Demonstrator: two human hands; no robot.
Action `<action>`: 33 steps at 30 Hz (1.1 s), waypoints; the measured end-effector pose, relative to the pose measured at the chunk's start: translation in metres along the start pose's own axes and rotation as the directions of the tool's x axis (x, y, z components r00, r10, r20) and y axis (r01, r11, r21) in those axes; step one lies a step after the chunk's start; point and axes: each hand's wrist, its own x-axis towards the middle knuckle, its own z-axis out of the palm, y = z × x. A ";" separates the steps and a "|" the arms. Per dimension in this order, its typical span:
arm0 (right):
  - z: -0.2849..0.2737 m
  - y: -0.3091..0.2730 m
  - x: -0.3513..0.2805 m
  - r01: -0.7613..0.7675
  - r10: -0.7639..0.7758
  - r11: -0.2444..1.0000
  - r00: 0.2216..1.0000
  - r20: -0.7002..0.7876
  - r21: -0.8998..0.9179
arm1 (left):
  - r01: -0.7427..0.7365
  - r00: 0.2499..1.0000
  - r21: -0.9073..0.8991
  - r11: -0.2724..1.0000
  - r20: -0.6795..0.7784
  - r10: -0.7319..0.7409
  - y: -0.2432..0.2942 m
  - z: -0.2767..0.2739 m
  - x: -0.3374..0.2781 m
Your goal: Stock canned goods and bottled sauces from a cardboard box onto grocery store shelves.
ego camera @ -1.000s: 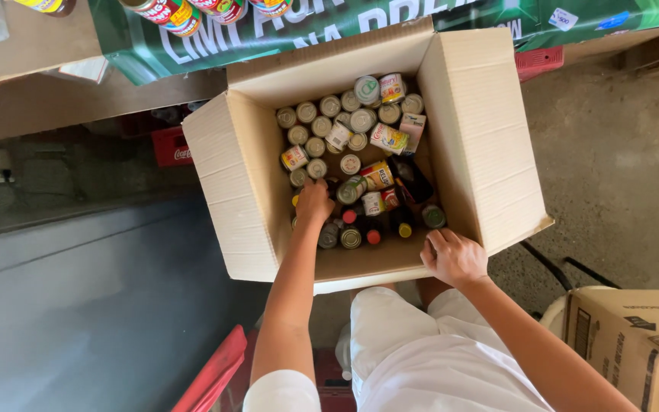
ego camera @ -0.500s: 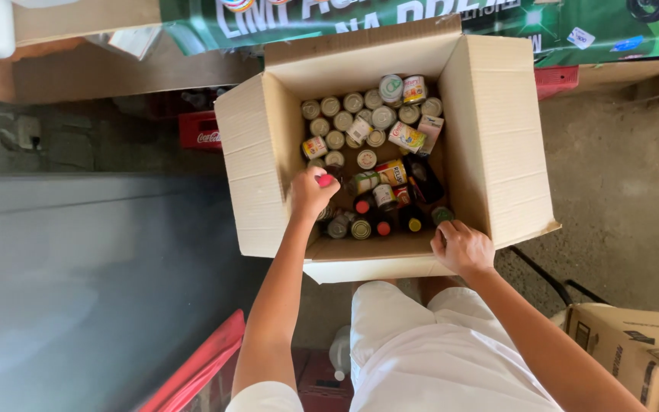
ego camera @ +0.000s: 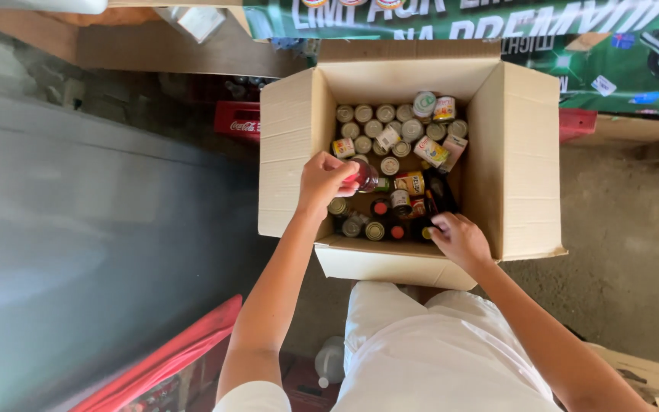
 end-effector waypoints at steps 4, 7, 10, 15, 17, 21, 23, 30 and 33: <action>-0.032 -0.114 0.042 0.194 -0.187 0.974 0.980 -0.075 0.116 | -0.015 1.000 0.032 0.999 -0.013 0.015 0.024 0.017 -0.027; -0.043 -0.171 0.065 0.316 -0.304 0.939 0.947 -0.104 0.135 | -0.044 0.999 -0.008 0.999 -0.004 0.044 0.025 0.023 -0.037; -0.040 -0.188 0.078 0.556 -0.549 0.830 0.797 -0.252 -0.049 | -0.043 0.998 -0.090 0.995 0.042 0.047 0.036 0.022 -0.045; -0.039 -0.184 0.093 0.556 -0.559 0.828 0.808 -0.187 -0.074 | 0.005 0.972 -0.083 0.997 0.234 0.015 0.072 0.008 -0.062; -0.040 -0.184 0.103 0.483 -0.476 0.876 0.867 -0.148 0.010 | -0.034 0.970 -0.135 0.990 0.233 0.065 0.062 -0.008 -0.052; -0.061 -0.206 0.116 0.429 -0.405 0.882 0.901 -0.153 0.196 | -0.251 0.918 -0.217 0.943 0.256 0.303 0.000 -0.046 -0.006; -0.065 -0.214 0.123 0.405 -0.386 0.886 0.914 -0.123 0.225 | -0.337 0.911 0.010 0.941 0.254 0.324 0.016 -0.048 -0.024; -0.066 -0.249 0.166 0.203 -0.401 0.658 0.910 0.109 0.725 | -0.549 0.834 0.343 0.762 0.170 0.525 0.021 -0.056 -0.029; -0.068 -0.274 0.181 0.268 -0.467 0.729 0.868 0.170 0.630 | -0.512 0.838 0.372 0.774 0.019 0.546 0.029 -0.062 -0.018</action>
